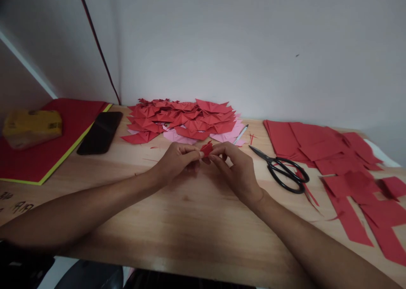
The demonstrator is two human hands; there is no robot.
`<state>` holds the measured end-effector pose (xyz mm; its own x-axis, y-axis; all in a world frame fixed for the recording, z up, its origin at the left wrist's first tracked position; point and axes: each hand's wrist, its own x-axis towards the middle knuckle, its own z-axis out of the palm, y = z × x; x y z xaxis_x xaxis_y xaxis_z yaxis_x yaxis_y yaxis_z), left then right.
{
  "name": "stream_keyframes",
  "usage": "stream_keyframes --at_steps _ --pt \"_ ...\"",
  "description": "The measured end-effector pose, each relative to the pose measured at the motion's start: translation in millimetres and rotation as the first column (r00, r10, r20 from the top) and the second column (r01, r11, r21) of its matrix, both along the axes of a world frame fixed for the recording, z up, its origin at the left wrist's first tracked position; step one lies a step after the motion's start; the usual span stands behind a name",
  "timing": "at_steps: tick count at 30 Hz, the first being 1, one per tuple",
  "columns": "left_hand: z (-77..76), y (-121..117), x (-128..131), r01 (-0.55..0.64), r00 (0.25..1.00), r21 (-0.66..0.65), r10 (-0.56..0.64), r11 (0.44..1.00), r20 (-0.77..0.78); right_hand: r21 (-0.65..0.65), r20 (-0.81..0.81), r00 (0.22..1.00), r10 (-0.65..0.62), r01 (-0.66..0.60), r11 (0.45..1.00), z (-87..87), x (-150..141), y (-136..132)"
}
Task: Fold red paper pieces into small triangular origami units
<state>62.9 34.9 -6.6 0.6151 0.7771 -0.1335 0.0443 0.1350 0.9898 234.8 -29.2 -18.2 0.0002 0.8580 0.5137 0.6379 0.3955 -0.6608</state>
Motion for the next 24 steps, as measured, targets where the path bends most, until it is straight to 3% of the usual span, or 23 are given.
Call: stream_keyframes --at_steps 5,10,19,24 --pt "1.2 -2 0 0.013 0.999 0.037 -0.012 0.999 -0.033 -0.131 -0.173 0.985 -0.009 -0.014 0.991 -1.3 -2 0" --pt "-1.9 -3 0 0.035 0.999 0.110 -0.031 0.993 -0.038 -0.217 -0.210 0.977 -0.031 -0.015 0.976 1.3 -4 1" --pt "-3.3 -7 0 0.066 0.996 0.196 -0.054 0.978 -0.069 -0.226 -0.225 0.974 -0.022 -0.030 0.974 2.2 -5 1" --pt "0.3 -11 1 0.021 0.996 0.213 -0.002 0.977 -0.090 -0.221 -0.253 0.967 -0.023 -0.035 0.975 1.1 -6 2"
